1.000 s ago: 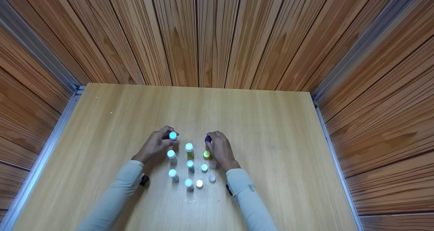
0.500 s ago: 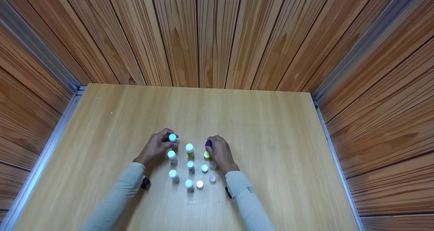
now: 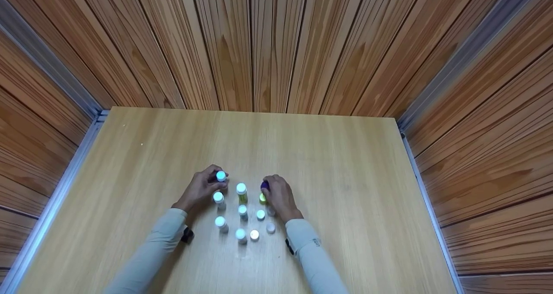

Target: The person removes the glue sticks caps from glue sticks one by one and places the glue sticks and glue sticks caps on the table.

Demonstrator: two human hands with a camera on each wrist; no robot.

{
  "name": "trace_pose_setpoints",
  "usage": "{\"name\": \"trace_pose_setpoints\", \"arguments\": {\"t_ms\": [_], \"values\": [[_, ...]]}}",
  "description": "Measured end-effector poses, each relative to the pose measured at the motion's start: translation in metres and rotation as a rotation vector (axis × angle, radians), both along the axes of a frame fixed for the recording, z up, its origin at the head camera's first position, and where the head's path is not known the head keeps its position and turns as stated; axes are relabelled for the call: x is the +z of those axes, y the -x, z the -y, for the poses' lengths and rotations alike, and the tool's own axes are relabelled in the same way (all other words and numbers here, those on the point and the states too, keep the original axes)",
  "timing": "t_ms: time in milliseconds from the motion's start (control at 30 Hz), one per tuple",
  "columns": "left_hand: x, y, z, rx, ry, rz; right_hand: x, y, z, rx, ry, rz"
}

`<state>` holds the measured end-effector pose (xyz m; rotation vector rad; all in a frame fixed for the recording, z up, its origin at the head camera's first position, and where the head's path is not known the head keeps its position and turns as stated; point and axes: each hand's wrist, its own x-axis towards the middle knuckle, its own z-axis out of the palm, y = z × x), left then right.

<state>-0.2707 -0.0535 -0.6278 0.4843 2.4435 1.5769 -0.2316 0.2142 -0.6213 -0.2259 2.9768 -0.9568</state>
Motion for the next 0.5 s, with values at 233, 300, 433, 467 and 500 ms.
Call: {"name": "trace_pose_setpoints", "arguments": {"t_ms": [233,300,433,467,500], "values": [[0.0012,0.0002,-0.0007,0.005,0.011,0.018,-0.0021,0.0026,-0.0001,-0.016,-0.003,0.038],[0.0014,0.0002,-0.0013,0.010,0.016,0.016,-0.0028,0.0027,-0.0007,-0.012,0.013,0.032],[0.0020,0.0002,-0.0024,0.026,0.022,0.019,-0.0046,0.0031,-0.0014,0.000,0.030,0.015],[0.0023,0.0001,-0.0026,0.029,0.024,0.023,-0.0051,0.0034,-0.0014,0.002,0.032,0.017],[0.0025,0.0001,-0.0024,0.030,0.024,0.032,-0.0055,0.0038,-0.0013,0.001,0.029,0.024]]}}
